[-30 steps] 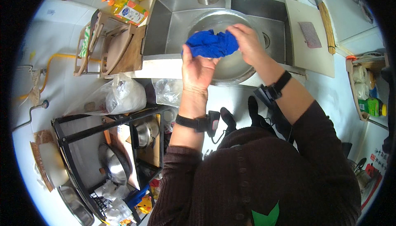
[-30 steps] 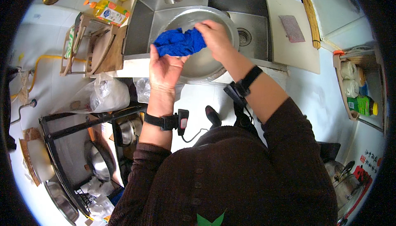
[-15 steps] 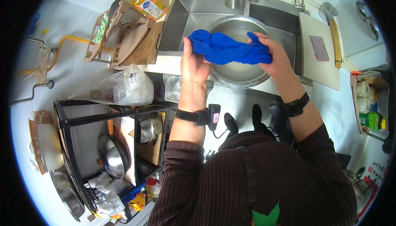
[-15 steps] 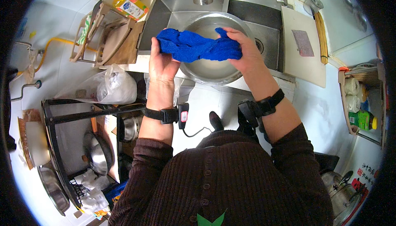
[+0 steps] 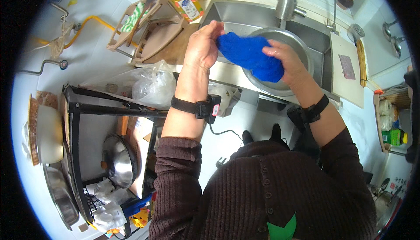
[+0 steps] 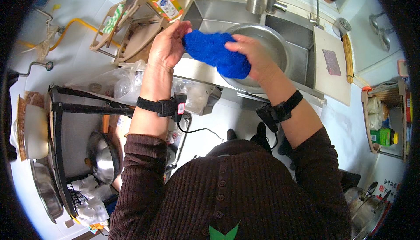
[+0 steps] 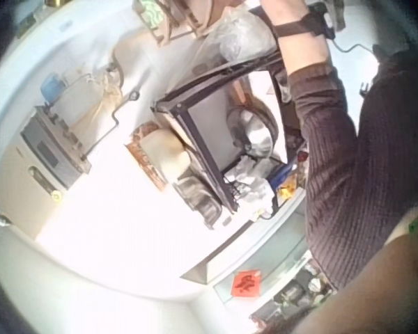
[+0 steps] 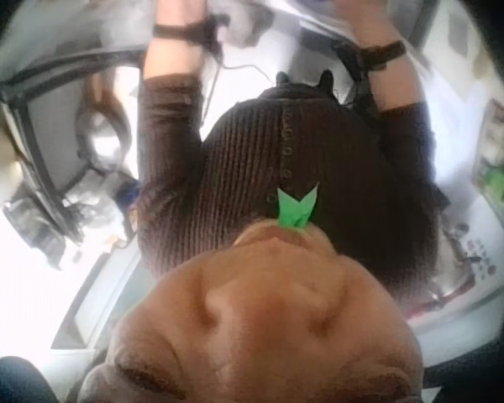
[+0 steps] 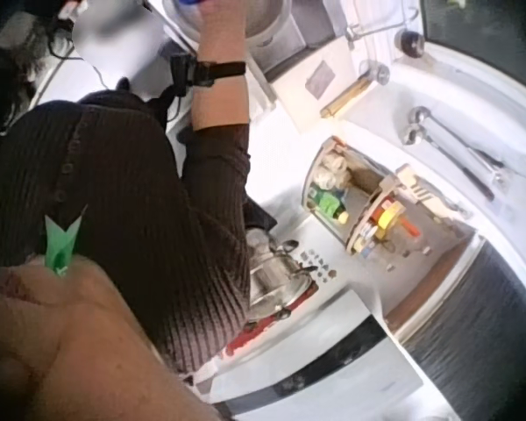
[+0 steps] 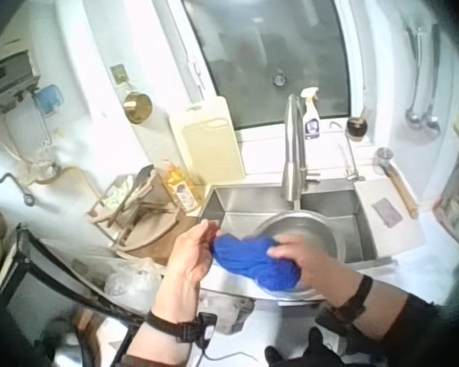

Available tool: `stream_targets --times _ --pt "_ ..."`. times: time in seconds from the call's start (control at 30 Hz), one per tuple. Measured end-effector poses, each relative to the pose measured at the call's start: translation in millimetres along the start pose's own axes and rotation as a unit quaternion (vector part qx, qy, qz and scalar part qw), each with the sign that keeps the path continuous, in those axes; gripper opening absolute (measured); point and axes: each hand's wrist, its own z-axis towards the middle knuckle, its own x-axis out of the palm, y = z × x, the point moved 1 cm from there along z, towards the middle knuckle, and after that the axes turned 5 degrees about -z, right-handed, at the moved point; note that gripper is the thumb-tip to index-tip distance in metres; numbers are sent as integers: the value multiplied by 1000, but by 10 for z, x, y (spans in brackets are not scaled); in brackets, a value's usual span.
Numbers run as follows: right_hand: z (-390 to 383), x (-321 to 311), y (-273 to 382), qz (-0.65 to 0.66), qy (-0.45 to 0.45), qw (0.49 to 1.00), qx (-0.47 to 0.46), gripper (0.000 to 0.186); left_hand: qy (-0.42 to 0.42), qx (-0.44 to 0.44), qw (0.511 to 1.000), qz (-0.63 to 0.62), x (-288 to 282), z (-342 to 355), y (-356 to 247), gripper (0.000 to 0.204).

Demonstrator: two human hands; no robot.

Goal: The person washes a blue cloth by hand in a metal bowl at the kitchen sink, repeatedly soaking, scrubbing, and wringing it. They then rinse the bowl and place it aside, walk through the house, and briefly handle a pink object on a table.

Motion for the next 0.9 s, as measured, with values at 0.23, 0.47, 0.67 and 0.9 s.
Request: stream_targets --times 0.23,0.47,0.67,0.9 --pt "583 299 -251 295 -77 952 -25 37 34 -46 992 115 -287 16 -214 32" --pt "1197 709 -465 377 -21 925 37 35 67 29 980 187 -357 295 -567 43" --pt "1910 868 -303 242 7 970 -17 33 -13 59 942 329 -679 1017 -1036 28" --pt "2848 805 114 46 -8 997 -65 37 -27 155 903 400 -1055 2134 -1715 29"
